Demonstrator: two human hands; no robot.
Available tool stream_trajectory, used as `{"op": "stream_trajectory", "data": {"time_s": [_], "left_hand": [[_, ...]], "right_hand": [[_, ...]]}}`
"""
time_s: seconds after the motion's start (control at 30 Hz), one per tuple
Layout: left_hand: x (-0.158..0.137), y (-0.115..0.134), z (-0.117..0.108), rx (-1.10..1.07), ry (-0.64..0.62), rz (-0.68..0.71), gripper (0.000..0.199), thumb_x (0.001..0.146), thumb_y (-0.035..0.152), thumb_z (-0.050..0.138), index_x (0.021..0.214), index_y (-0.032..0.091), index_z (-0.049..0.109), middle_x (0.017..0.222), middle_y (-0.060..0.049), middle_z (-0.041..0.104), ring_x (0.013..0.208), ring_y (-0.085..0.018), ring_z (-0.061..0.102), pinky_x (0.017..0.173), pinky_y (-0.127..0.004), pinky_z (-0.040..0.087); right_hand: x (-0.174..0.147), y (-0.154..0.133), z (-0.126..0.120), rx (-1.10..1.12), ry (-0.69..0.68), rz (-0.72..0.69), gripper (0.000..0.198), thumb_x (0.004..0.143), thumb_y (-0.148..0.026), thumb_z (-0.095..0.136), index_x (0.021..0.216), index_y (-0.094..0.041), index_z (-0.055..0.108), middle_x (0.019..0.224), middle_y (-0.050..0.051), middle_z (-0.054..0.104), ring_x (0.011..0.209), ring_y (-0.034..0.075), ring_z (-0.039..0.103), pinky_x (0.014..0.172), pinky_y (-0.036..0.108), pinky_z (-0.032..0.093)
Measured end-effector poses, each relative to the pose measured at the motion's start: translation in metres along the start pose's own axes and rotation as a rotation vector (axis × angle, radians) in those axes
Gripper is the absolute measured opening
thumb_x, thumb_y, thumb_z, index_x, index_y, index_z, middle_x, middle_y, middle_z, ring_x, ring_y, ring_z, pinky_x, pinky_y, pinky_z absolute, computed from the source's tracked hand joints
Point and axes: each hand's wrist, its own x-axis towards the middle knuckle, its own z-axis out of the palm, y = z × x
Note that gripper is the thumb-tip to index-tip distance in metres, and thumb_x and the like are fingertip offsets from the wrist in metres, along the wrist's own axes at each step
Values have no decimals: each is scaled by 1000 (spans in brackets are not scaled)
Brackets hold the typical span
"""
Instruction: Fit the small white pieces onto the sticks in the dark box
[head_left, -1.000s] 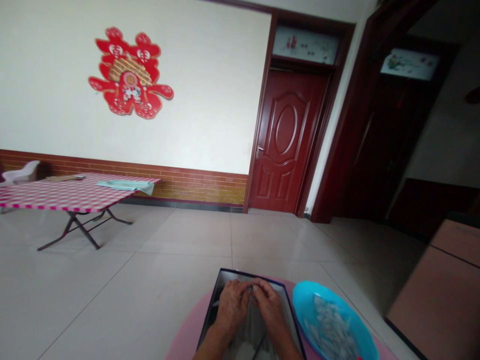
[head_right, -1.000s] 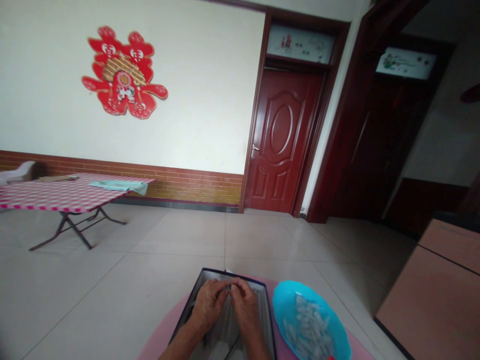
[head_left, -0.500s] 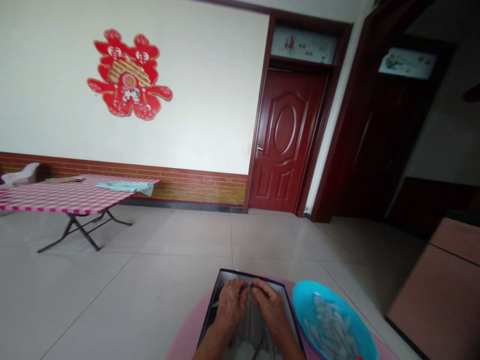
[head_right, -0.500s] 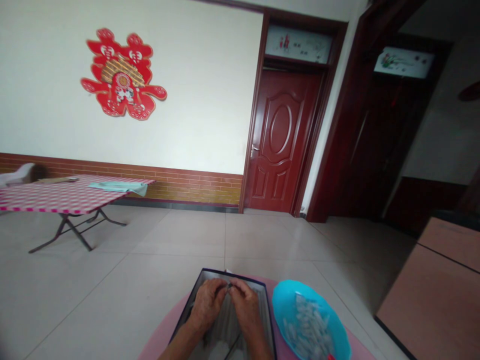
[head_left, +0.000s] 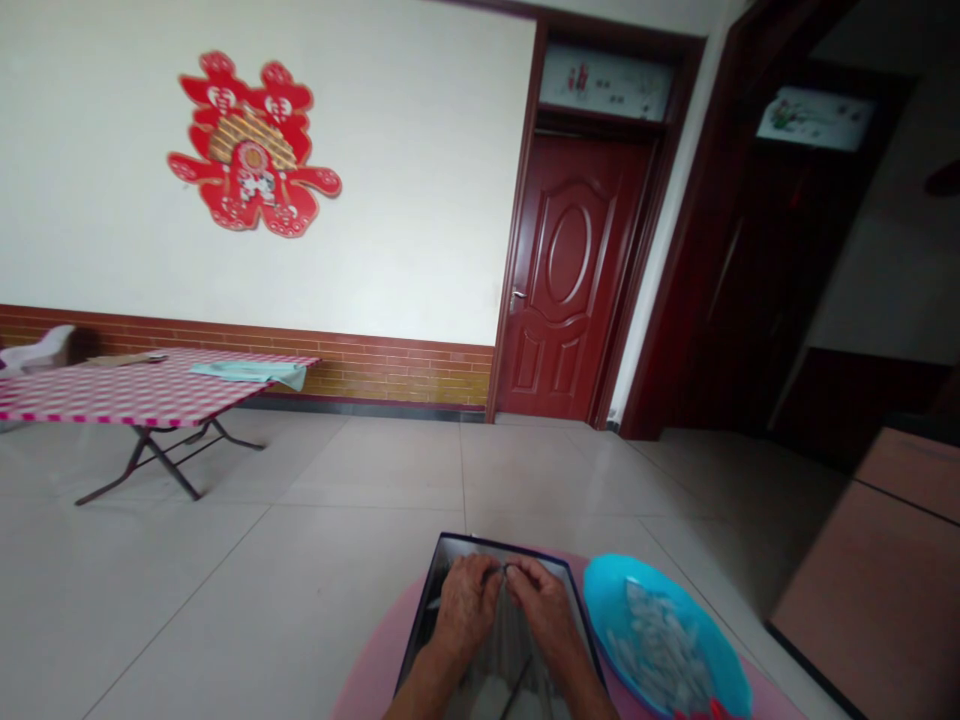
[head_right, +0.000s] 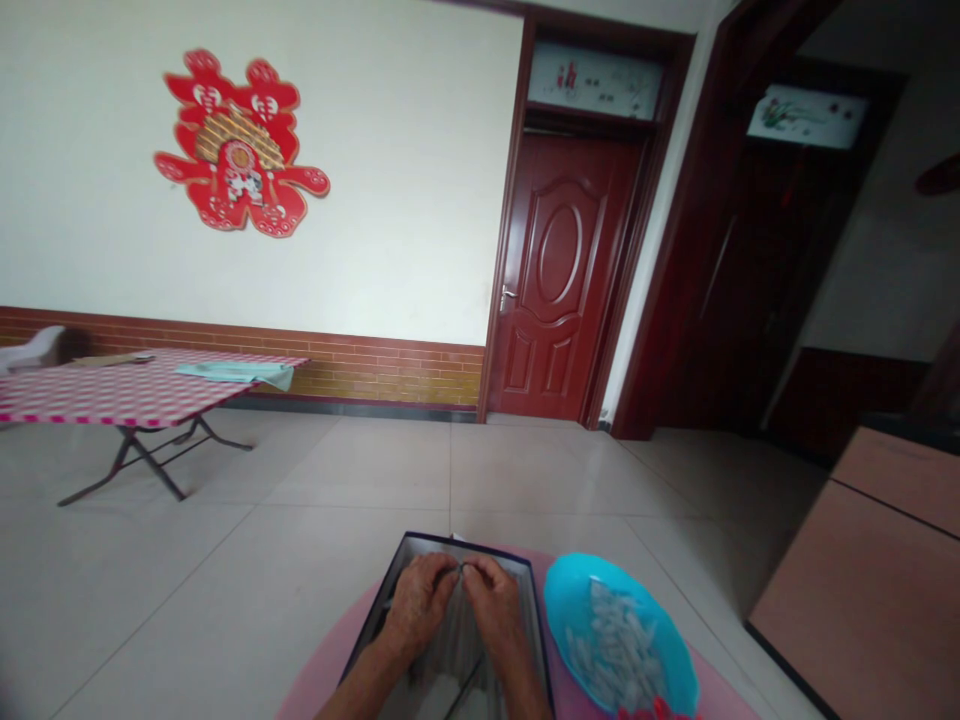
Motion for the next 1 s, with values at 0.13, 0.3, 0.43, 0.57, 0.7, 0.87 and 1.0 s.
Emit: {"op": "stream_trajectory", "data": {"time_s": [0.13, 0.3, 0.43, 0.57, 0.7, 0.87, 1.0], "left_hand": [[0, 1, 0, 1, 3, 4, 19, 83, 19, 48, 88, 20, 66, 83, -5, 72, 80, -22, 66, 80, -36, 50], [-1, 2, 1, 9, -7, 27, 19, 84, 18, 47, 88, 20, 66, 83, -6, 71, 80, -22, 66, 79, -37, 49], [-3, 2, 4, 13, -28, 77, 20, 85, 16, 45, 89, 19, 65, 81, -6, 70, 81, -22, 65, 84, -40, 48], [-4, 2, 5, 20, -49, 89, 20, 85, 15, 45, 87, 19, 64, 81, -5, 69, 80, -22, 65, 83, -39, 48], [-2, 2, 1, 33, -48, 45, 18, 85, 16, 47, 87, 19, 64, 81, -6, 69, 81, -22, 65, 81, -37, 49], [-2, 2, 1, 43, -48, 38, 18, 85, 17, 47, 86, 18, 65, 81, -6, 69, 80, -23, 65, 79, -38, 49], [-4, 1, 5, 28, -41, 72, 18, 85, 17, 47, 87, 19, 64, 81, -6, 69, 81, -23, 64, 80, -37, 49]], "right_hand": [[1, 1, 0, -59, -14, -44, 23, 65, -42, 67, 73, -21, 73, 73, 5, 72, 72, 24, 62, 67, 32, 48], [0, 3, 1, -190, -5, -136, 28, 71, -50, 61, 67, -23, 68, 65, 4, 68, 67, 23, 59, 63, 31, 44], [0, 8, 2, -323, 72, -225, 38, 73, -59, 55, 55, -26, 59, 58, 5, 62, 61, 21, 53, 61, 32, 39], [1, 10, 3, -387, 75, -221, 42, 77, -61, 50, 55, -27, 59, 61, 7, 64, 61, 22, 55, 64, 34, 38], [0, 8, 1, -330, 52, -210, 32, 79, -52, 51, 63, -27, 62, 67, 6, 66, 67, 24, 58, 66, 34, 40], [-1, 9, 0, -289, 3, -230, 19, 74, -43, 56, 68, -26, 62, 72, 5, 67, 73, 24, 59, 70, 34, 42], [1, 14, 1, -356, 37, -249, 27, 77, -46, 53, 58, -27, 57, 63, 5, 63, 65, 23, 56, 64, 34, 40]]}}
